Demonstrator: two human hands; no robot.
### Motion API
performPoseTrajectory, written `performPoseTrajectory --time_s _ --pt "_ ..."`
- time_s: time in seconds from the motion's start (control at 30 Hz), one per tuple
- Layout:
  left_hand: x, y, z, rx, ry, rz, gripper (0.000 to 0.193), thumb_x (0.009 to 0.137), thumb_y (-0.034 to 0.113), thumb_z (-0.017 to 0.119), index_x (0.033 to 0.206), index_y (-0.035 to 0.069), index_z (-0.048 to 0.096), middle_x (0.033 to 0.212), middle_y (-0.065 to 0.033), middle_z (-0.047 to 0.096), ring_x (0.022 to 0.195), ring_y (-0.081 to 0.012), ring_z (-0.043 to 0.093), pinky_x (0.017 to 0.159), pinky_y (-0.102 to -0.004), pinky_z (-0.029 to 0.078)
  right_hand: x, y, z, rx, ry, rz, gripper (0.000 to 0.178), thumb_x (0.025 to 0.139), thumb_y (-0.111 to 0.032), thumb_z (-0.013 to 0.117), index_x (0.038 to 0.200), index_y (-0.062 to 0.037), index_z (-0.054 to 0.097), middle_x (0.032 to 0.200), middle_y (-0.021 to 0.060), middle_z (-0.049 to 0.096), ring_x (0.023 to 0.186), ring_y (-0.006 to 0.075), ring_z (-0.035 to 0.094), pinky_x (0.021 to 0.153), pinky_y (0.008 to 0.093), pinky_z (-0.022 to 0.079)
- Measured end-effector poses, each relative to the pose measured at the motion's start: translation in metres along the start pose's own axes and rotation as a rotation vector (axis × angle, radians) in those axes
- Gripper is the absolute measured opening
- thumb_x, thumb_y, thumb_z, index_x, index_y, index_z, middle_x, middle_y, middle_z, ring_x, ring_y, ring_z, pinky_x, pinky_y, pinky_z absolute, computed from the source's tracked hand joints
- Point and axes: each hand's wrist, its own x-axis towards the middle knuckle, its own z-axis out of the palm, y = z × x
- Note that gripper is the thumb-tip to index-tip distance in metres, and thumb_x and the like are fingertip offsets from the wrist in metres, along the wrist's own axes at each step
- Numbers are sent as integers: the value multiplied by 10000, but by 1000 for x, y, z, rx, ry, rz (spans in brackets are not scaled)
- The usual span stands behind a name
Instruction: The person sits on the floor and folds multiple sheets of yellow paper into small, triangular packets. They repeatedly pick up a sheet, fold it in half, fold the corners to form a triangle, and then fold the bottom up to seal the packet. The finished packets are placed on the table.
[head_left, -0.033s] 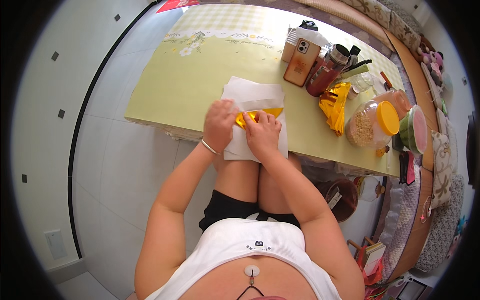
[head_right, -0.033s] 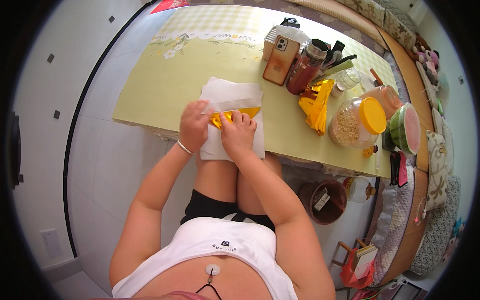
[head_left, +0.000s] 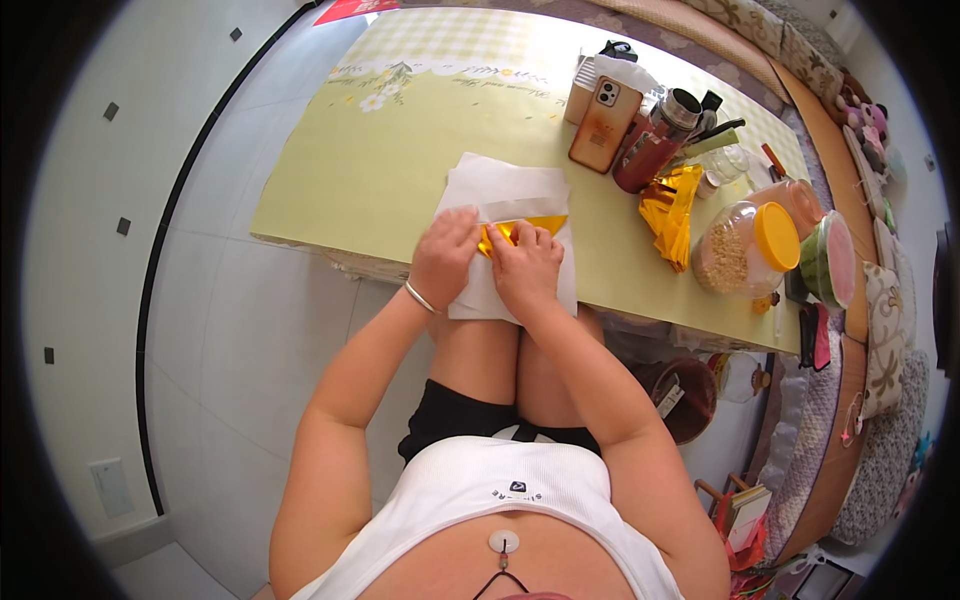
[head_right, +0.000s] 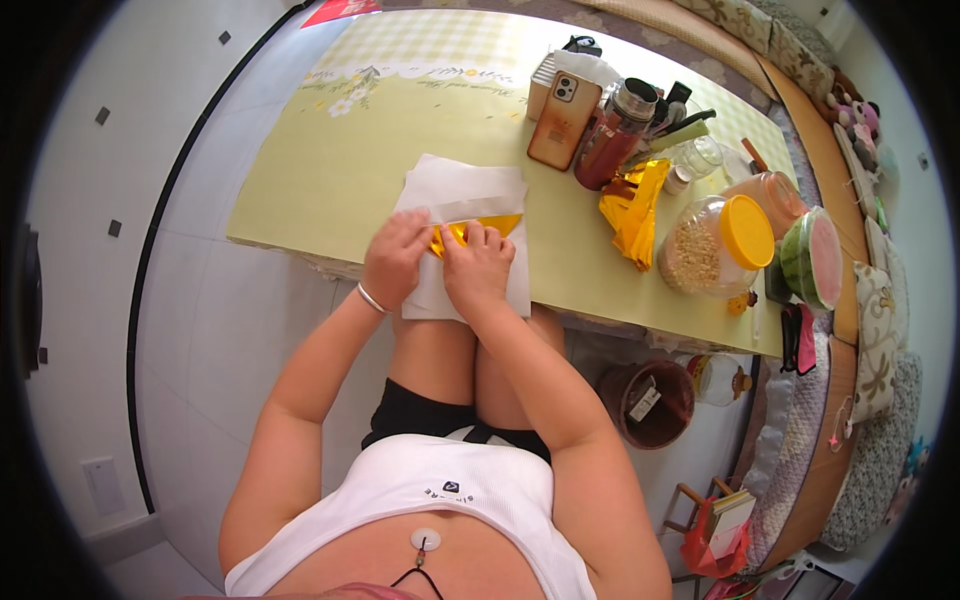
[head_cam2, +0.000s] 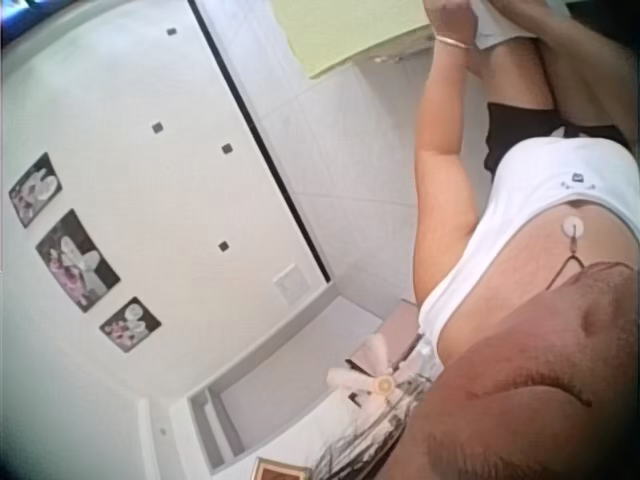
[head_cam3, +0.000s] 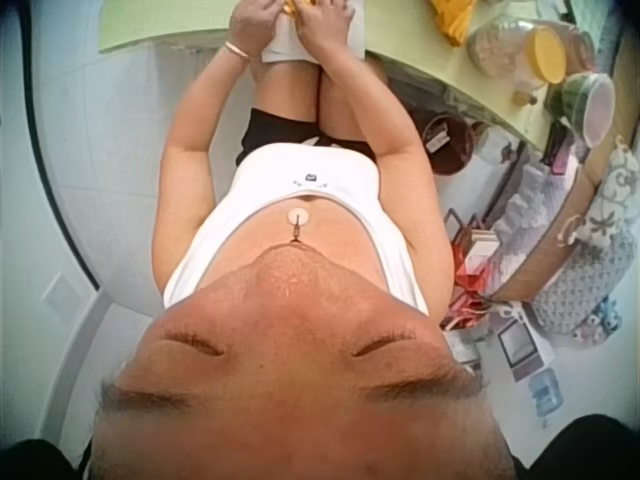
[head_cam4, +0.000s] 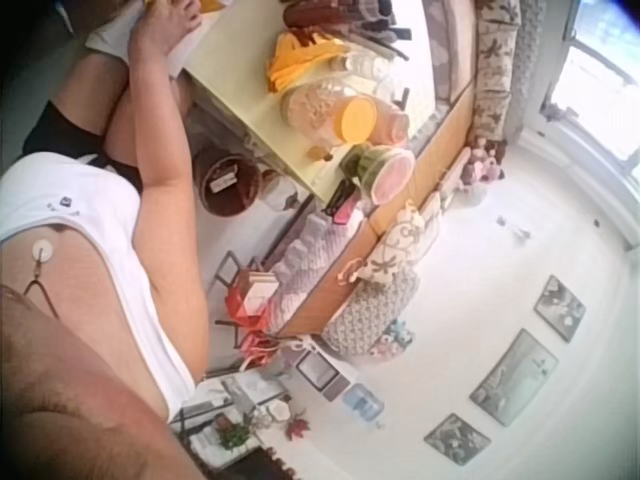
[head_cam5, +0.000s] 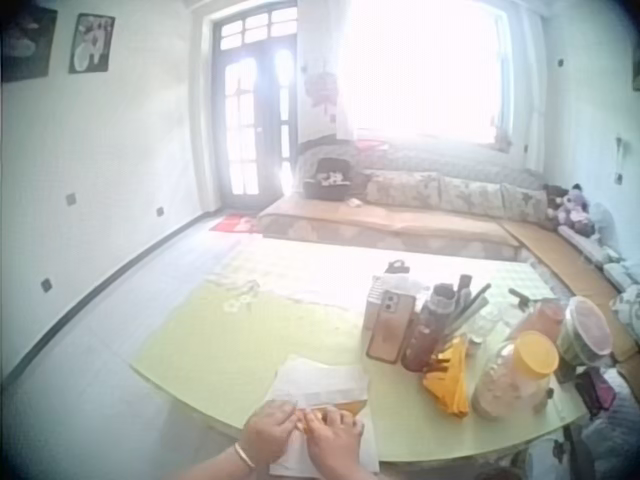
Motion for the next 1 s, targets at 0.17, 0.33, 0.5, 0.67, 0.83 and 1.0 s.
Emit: performPoseTrajectory --time_s 0.17,0.33,0.5,0.67,0.83,1.0 --pt "-31 11 1 30 -256 -39 473 866 63 552 1328 100 644 1437 -216 551 1347 -339 527 1135 -533 363 -3 5 2 13 10 -23 362 864 -214 700 1225 -223 719 1112 47 562 1064 266 508 936 463 365" --pt "-18 14 -19 188 -416 48 512 870 100 582 1372 192 613 1425 -204 562 1333 -321 539 1134 -586 323 -3 8 -2 78 -4 -41 391 871 -195 691 1262 -189 690 1115 48 579 1071 263 530 929 460 389" --pt "3 8 -15 2 -457 -123 276 829 179 712 1104 166 735 1197 -98 692 1223 -300 584 1088 -548 358 22 27 -18 328 -245 258 455 873 -107 647 1326 -138 629 1121 82 608 1070 297 583 889 435 488" --pt "32 1 14 38 -206 -249 301 694 249 858 948 135 741 988 -54 688 1110 -303 569 1060 -480 365 50 75 -1 39 -12 -122 586 816 -2 610 1392 -98 561 1210 115 603 1173 311 559 1032 454 436" --pt "51 -14 24 0 -385 -353 367 637 220 878 957 110 734 970 -86 678 1126 -317 559 1075 -478 348 82 71 -18 20 -409 -198 576 754 3 627 1324 -82 622 1167 81 626 1203 299 536 1186 517 241" --pt "59 -4 2 -47 -544 -112 442 750 146 763 1167 32 670 1067 -124 695 1145 -344 574 1036 -432 438 86 73 -33 -45 -469 -413 535 793 -54 653 1325 -88 612 1139 50 636 1194 272 554 1210 486 239"
